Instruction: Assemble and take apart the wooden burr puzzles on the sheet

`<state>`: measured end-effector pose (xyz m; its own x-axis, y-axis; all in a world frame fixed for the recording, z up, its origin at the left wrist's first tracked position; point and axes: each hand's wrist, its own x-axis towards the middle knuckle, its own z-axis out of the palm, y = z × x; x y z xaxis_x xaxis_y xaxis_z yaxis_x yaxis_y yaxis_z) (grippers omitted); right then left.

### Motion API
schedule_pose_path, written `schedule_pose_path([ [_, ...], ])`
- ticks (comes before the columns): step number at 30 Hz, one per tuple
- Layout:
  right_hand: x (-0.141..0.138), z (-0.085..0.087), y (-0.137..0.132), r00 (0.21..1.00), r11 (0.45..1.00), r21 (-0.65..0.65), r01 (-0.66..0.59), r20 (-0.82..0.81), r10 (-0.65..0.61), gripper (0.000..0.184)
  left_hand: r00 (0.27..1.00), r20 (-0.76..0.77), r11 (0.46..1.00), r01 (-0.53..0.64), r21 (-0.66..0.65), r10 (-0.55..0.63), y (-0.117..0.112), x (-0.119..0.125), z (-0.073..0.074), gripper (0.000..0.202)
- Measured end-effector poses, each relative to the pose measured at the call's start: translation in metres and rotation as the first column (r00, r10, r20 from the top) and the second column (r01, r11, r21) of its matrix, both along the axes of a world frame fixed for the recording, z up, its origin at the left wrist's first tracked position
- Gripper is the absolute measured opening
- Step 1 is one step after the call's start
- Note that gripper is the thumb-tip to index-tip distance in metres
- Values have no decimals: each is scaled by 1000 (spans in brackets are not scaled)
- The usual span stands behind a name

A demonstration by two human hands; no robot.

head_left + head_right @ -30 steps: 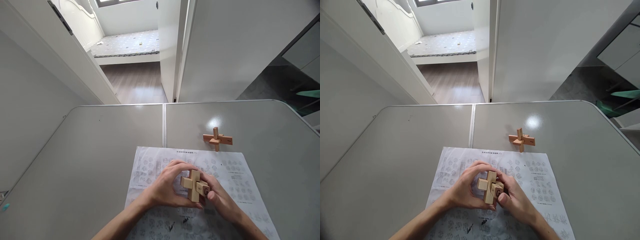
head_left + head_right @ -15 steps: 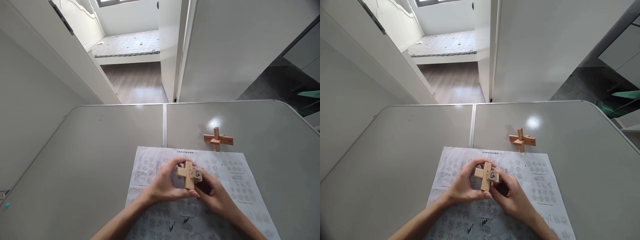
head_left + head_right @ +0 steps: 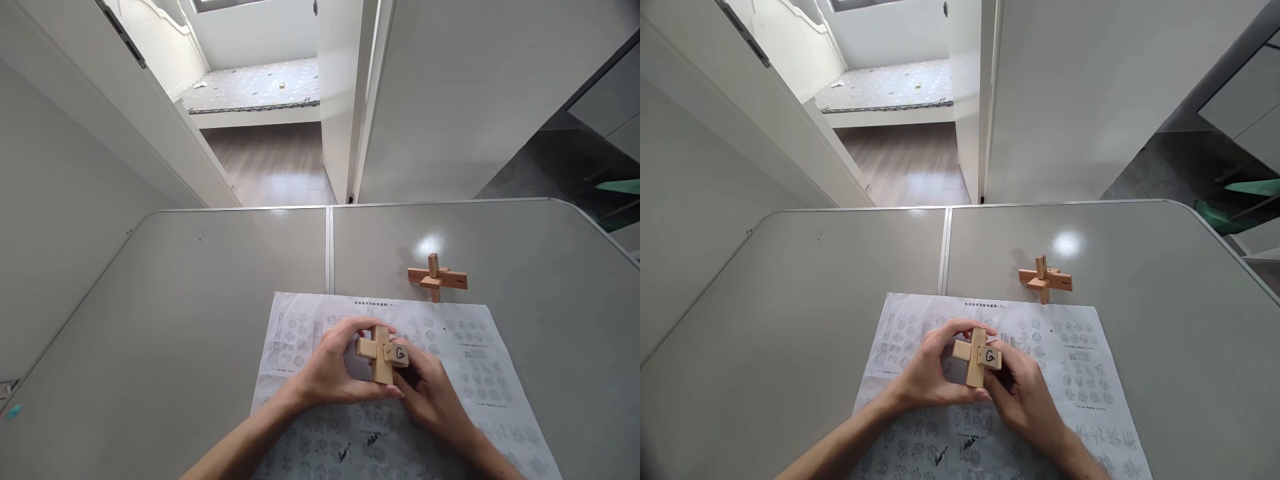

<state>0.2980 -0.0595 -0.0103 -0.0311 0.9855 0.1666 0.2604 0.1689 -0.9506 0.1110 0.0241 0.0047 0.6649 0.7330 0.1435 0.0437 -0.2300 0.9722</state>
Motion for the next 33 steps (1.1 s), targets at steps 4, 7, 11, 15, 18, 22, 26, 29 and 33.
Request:
schedule_pose_path([
  [4,-1,2,1,1000,1000,3,18,7,-18,23,999,-35,999,-27,20,28,-1,0,0,76],
  [7,-1,2,1,1000,999,-27,20,24,-19,26,998,-44,999,-45,-3,45,-2,0,0,74],
  [11,-1,1,-1,998,999,-22,26,51,-24,26,997,-24,996,-77,-41,76,-4,1,-1,71],
  [15,-1,-2,-2,997,999,-11,43,68,-42,23,993,-22,993,-116,11,117,-5,2,-2,72],
  [18,1,-1,-1,999,999,-33,24,48,-23,19,992,-27,992,-127,20,127,-6,2,-1,72],
  [22,1,2,1,1000,1000,-20,8,21,-7,19,995,-13,995,-101,-20,101,-5,1,0,74],
  [26,0,2,1,1000,1000,-21,5,16,-5,21,998,7,995,-61,-74,62,-4,1,0,74],
  [29,0,0,0,1000,999,-44,6,19,-6,23,998,14,994,-65,-85,66,-4,0,-1,75],
  [33,1,-2,0,999,998,-58,7,36,-5,27,997,36,995,-62,-79,65,-3,1,0,75],
])
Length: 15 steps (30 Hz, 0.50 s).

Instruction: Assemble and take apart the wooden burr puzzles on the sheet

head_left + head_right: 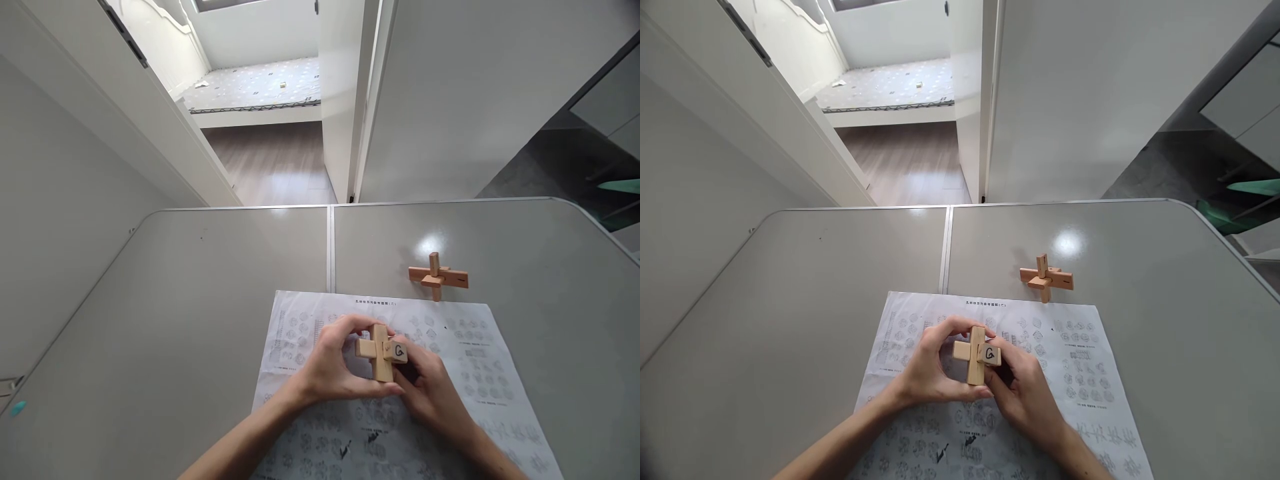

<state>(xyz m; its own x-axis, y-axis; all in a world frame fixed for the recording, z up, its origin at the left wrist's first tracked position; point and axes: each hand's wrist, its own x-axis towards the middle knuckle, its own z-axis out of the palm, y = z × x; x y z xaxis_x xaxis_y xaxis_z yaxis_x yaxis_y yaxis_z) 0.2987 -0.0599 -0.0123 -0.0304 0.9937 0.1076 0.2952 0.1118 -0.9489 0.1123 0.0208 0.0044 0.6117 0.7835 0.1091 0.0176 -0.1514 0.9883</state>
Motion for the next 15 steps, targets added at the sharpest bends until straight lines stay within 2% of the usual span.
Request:
schedule_pose_path([
  [6,2,-3,-1,1000,999,-37,-17,21,18,25,999,30,999,30,-32,-29,2,1,2,73],
  [10,2,-4,-1,999,999,-31,-12,32,13,23,995,83,998,57,-40,-54,4,1,3,73],
  [15,1,-1,0,1000,1000,-7,-8,29,8,25,996,71,998,48,-27,-46,3,1,2,76],
])
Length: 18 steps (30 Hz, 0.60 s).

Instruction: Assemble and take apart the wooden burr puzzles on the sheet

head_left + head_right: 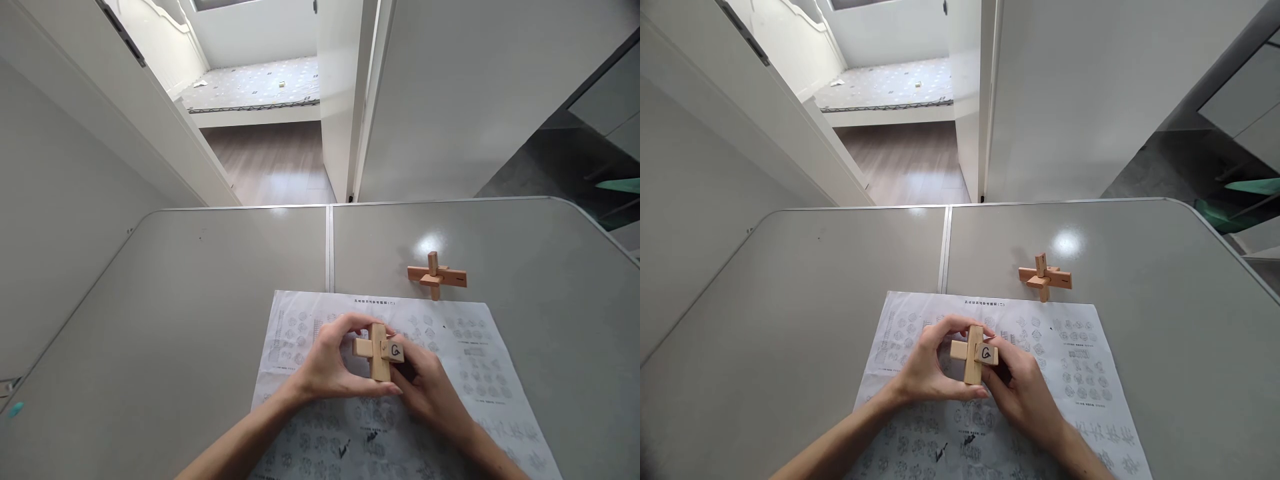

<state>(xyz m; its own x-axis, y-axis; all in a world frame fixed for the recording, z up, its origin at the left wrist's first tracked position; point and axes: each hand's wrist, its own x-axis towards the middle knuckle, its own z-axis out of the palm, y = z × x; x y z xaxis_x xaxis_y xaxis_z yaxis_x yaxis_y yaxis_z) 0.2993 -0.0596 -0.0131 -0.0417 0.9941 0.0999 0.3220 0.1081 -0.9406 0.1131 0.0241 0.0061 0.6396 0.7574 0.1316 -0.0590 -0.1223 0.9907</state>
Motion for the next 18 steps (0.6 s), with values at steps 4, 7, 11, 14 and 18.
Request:
schedule_pose_path([
  [4,0,1,0,1000,1000,-9,-9,10,9,26,1000,14,1000,7,-10,-6,0,0,1,74],
  [7,0,-1,1,998,998,-26,-50,30,50,24,998,58,999,21,-28,-20,1,0,4,72],
  [11,0,-5,0,996,995,-39,-86,25,87,20,995,100,997,37,-71,-30,2,-1,3,73],
  [14,0,-7,0,995,995,-55,-89,46,91,21,992,120,993,43,-106,-30,3,-2,0,77],
  [18,-2,-3,0,990,993,-71,-98,93,104,23,980,197,984,33,-178,3,5,-5,-4,74],
])
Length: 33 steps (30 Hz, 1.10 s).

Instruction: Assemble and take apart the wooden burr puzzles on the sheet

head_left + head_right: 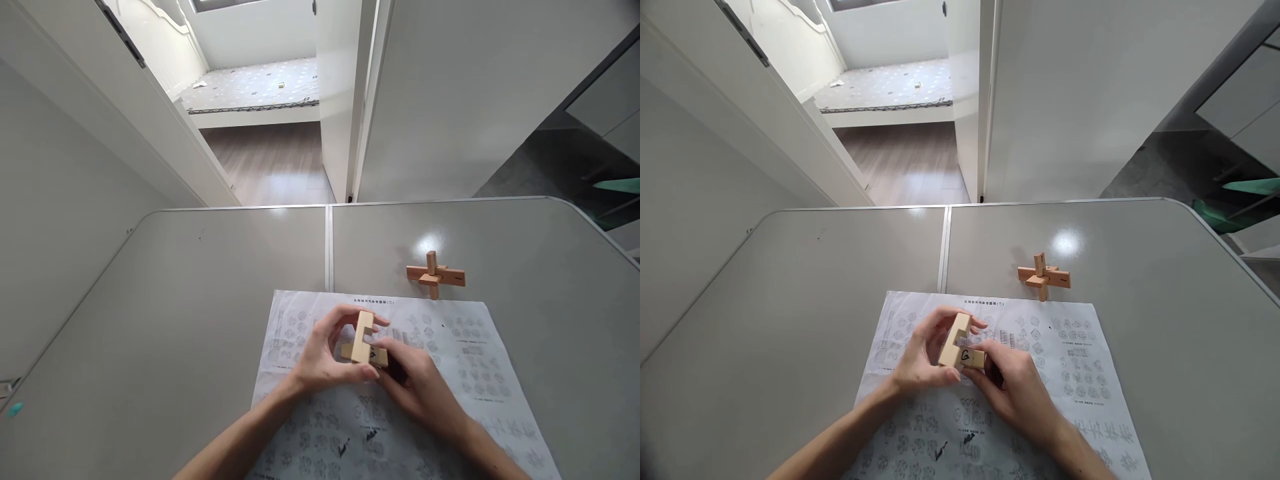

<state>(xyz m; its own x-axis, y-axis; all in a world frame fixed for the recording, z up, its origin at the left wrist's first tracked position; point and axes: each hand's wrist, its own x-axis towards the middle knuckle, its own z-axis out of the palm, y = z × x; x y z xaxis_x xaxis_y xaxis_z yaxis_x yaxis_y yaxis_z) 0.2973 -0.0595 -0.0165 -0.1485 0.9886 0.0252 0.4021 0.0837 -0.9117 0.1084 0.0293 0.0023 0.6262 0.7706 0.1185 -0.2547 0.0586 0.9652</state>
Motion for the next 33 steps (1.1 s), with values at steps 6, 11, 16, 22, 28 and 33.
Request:
schedule_pose_path([
  [6,0,8,1,999,999,-21,29,-22,-29,28,943,-116,950,-313,21,313,2,1,4,57],
  [11,2,5,1,993,994,-39,100,-59,-102,32,882,-192,902,-428,50,430,0,4,6,48],
  [16,3,0,-1,982,985,-83,148,-106,-157,33,836,-261,876,-464,132,482,-2,5,3,45],
  [22,4,-2,-1,976,980,-110,166,-127,-180,32,834,-286,881,-453,133,472,-2,4,-1,49],
  [28,4,0,-1,965,971,-141,191,-153,-212,34,837,-297,887,-442,130,460,-3,2,-5,58],
  [33,3,2,0,959,968,-140,210,-163,-232,38,779,-339,847,-451,282,528,6,-3,-2,55],
])
